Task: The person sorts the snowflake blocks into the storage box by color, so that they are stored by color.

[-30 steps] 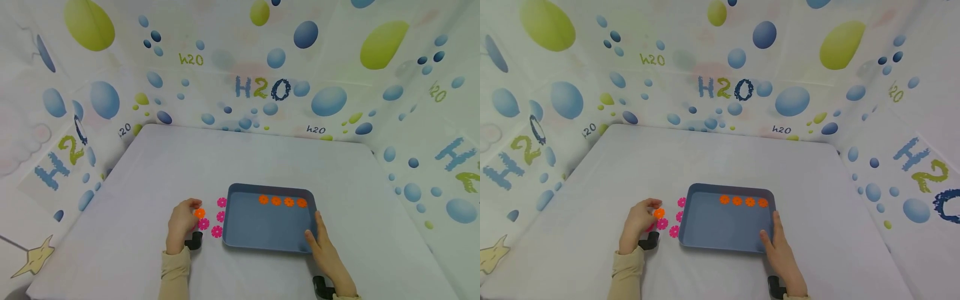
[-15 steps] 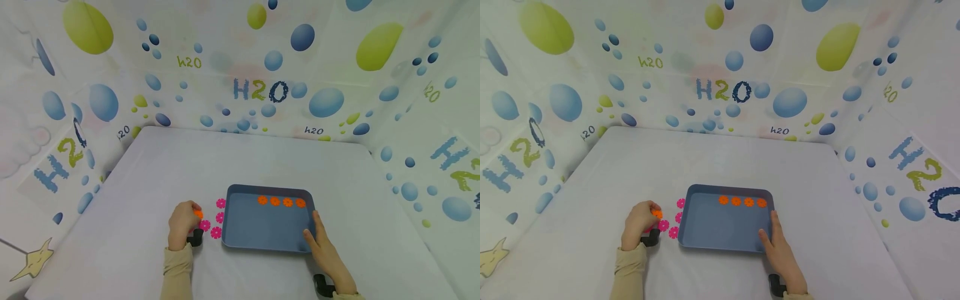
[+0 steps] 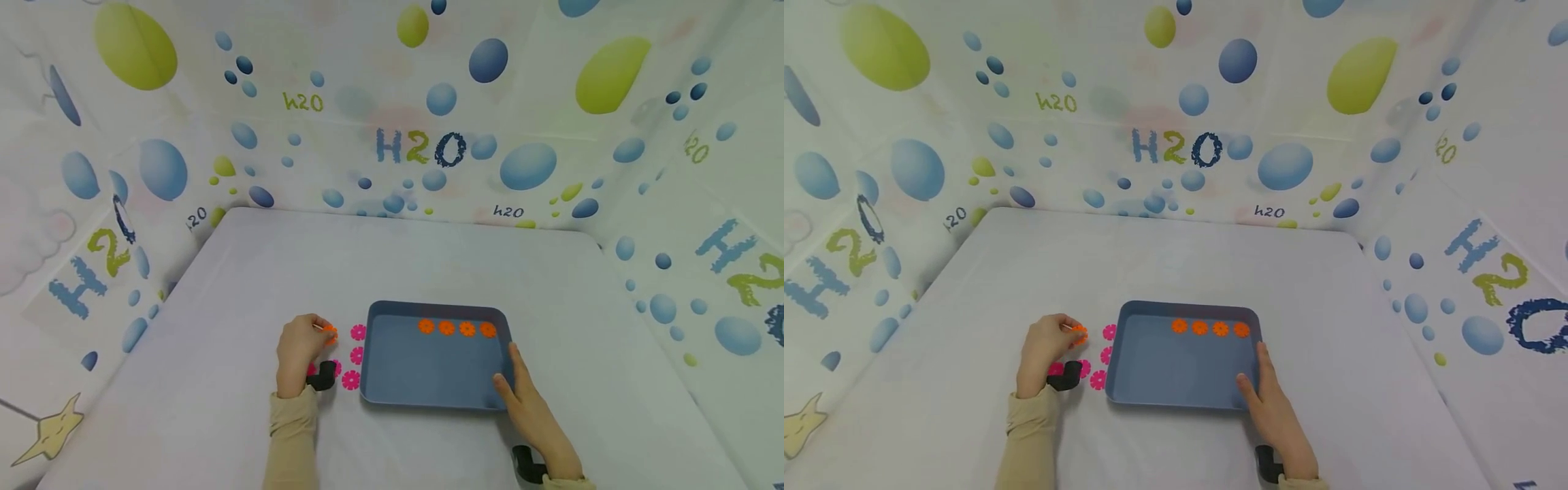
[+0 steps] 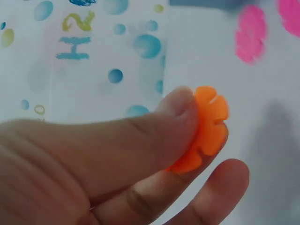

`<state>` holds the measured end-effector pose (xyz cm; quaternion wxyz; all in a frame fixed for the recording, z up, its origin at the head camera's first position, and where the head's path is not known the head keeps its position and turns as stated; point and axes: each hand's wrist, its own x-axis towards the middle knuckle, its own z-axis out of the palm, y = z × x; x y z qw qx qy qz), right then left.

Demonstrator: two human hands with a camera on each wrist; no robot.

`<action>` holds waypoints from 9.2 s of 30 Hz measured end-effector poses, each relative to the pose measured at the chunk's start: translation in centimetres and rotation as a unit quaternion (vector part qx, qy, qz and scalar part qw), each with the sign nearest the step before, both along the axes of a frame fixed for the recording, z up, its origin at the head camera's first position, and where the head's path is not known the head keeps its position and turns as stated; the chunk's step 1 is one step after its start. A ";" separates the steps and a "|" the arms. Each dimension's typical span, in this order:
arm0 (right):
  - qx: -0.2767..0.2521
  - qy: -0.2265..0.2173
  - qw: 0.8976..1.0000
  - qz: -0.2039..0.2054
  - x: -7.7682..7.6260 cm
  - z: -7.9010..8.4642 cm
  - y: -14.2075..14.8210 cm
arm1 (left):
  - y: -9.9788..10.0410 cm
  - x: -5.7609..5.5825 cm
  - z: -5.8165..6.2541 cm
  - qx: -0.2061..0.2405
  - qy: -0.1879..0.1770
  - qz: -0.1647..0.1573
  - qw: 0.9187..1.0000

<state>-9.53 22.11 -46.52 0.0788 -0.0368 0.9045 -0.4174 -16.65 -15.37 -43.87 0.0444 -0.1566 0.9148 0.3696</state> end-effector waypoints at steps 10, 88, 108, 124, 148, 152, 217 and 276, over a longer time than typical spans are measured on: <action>-0.006 -0.011 1.000 -0.001 0.2 -0.2 0.0 | 3.9 -2.6 1.4 0.085 0.053 -0.021 0.995; -0.021 -0.009 1.000 0.000 -0.1 -1.1 0.2 | 1.7 -3.2 -2.9 0.224 0.003 -0.076 0.972; -0.026 -0.021 0.999 -0.002 -0.3 -1.4 0.2 | 3.0 -2.6 -3.9 0.027 0.056 -0.053 0.997; -0.019 -0.020 1.000 -0.001 -0.3 -1.6 0.4 | 2.0 -2.0 -3.4 0.079 0.030 0.001 0.996; -0.016 -0.002 1.000 0.002 -0.1 -1.2 0.3 | 5.7 -3.9 0.4 0.133 0.072 -0.049 0.987; -0.017 -0.007 1.000 0.001 -0.2 -1.3 0.3 | 7.4 -4.2 0.6 0.145 0.074 -0.069 0.984; -0.026 0.009 1.000 -0.001 -0.8 -1.6 -1.2 | 13.2 -4.0 2.0 0.293 0.034 -0.274 0.916; -0.024 -0.007 1.000 0.002 -0.7 -1.3 -0.6 | 1.2 -0.5 -3.0 0.111 0.057 -0.084 0.989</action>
